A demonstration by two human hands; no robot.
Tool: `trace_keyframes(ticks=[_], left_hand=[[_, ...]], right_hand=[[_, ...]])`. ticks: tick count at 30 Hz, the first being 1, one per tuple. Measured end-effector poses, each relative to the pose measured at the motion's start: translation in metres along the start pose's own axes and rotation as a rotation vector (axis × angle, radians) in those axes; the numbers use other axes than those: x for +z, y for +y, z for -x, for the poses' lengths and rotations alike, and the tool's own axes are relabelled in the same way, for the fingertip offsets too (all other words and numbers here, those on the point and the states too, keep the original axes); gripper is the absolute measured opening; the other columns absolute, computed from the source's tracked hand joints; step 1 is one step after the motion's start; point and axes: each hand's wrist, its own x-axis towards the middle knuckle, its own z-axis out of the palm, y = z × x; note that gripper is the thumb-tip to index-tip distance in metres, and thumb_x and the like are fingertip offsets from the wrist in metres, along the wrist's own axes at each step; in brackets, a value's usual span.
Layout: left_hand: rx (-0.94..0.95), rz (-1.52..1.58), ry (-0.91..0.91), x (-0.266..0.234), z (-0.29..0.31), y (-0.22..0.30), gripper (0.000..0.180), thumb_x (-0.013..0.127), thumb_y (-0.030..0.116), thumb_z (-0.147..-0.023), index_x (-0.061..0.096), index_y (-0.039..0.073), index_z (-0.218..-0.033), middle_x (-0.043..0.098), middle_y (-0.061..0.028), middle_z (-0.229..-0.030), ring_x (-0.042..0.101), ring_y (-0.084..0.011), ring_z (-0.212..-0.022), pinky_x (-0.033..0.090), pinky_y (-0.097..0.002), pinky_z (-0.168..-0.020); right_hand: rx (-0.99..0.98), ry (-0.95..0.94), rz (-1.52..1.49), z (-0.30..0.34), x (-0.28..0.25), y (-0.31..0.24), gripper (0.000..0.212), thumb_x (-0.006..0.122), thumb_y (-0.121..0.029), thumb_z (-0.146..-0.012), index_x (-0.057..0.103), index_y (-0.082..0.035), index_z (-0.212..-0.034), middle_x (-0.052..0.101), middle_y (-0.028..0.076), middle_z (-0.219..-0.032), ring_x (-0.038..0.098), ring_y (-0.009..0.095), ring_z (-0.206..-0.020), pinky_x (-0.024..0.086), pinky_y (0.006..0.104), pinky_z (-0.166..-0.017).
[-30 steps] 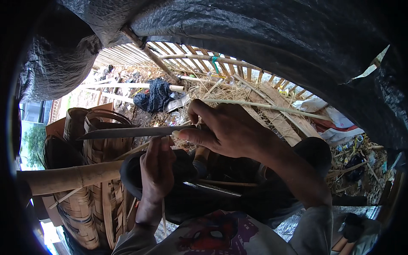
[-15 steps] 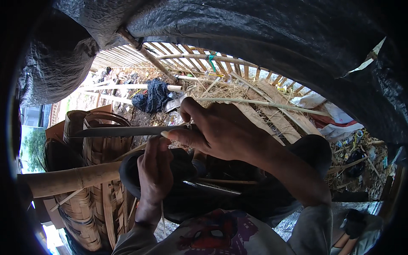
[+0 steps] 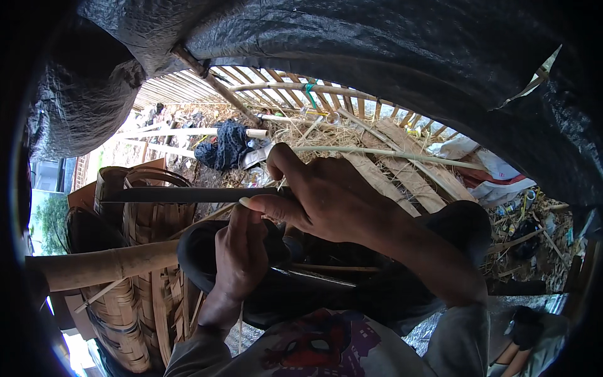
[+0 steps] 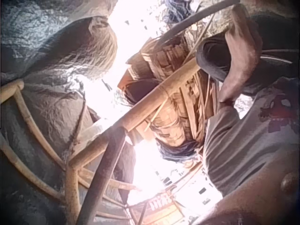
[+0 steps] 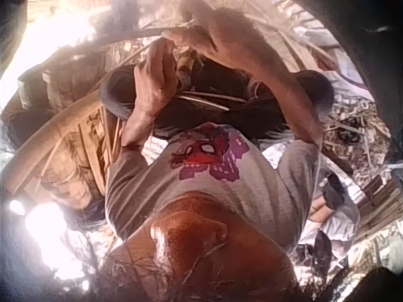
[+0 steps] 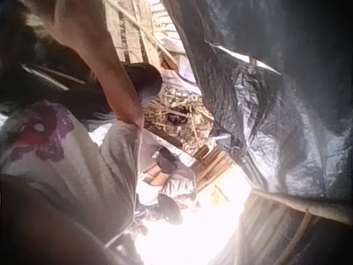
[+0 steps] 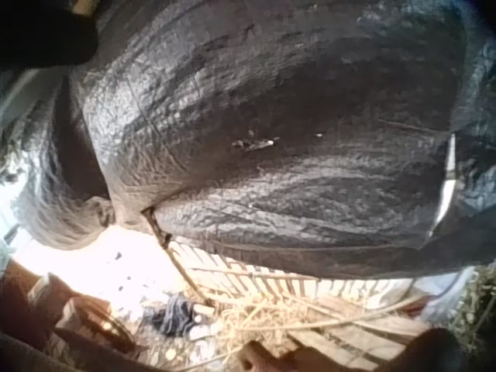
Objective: The person carves a bamboo stick by shaving down its tip using a knife.
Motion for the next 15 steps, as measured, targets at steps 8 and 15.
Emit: trace_keyframes(ticks=[8,15], left_hand=[[0.049,-0.035,0.075,0.009,-0.003,-0.01,0.014,0.046,0.005,-0.093,0.049,0.0,-0.105,0.054,-0.0147,-0.061,0.058,-0.0305,-0.052,0.043,-0.0374,-0.049],[0.037,-0.091,0.035,0.01,0.0,-0.007,0.025,0.051,0.004,-0.09,0.044,-0.001,-0.114,0.056,-0.0187,-0.068,0.058,-0.0359,-0.054,0.043,-0.0427,-0.045]], right_hand=[[0.017,0.049,0.252,0.013,0.002,0.042,0.037,0.068,-0.026,-0.083,0.042,-0.006,-0.101,0.049,0.007,-0.061,0.053,0.026,-0.057,0.039,0.0392,-0.055],[-0.025,0.083,0.209,0.014,0.003,0.02,0.041,0.057,-0.041,-0.09,0.043,-0.004,-0.101,0.053,0.01,-0.056,0.058,0.028,-0.05,0.042,0.0387,-0.047]])
